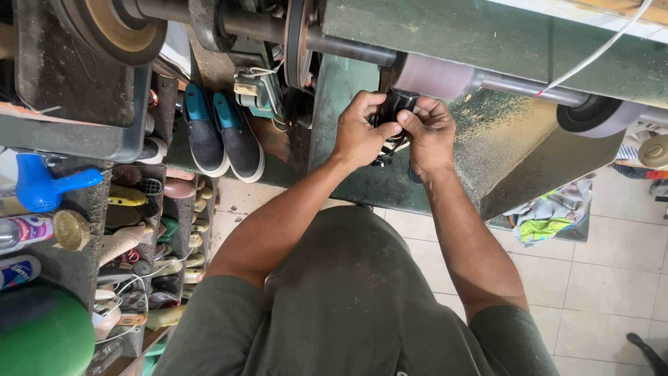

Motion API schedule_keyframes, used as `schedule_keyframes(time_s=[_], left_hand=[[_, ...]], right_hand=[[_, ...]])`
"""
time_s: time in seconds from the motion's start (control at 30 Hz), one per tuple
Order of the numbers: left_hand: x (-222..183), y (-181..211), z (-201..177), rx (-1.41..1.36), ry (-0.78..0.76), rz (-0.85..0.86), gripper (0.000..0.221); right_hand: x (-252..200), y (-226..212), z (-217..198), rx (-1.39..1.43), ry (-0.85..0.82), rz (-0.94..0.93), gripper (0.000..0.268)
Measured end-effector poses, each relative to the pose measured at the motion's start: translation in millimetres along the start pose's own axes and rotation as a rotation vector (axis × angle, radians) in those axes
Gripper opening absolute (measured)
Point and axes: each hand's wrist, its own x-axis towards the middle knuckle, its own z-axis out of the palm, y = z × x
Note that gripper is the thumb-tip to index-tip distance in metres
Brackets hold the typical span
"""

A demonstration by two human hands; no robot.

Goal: A person uses a belt sander to shape and smooth the edges of a small black heel component for a shoe.

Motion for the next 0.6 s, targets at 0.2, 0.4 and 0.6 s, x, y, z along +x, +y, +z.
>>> schedule_keyframes(time_s=[0.2, 0.4, 0.6], left_hand=[[5.6, 1.0, -5.9, -0.08, 0.031, -0.002, 0.062], [8.8, -6.7, -10.7, -0.082, 0.043, 0.009, 0.061], [8.8, -8.5, -10.6, -0.081, 0.038, -0.014, 0.063]], right_hand=[[9.1, 11.4, 0.6, 0.021, -0.001, 0.054, 0.03], [12.0, 13.5, 11.5, 0.038, -0.001, 0.066, 0.031], [9.9, 11.6, 13.0, 0.036, 0.01, 0.064, 0.031]])
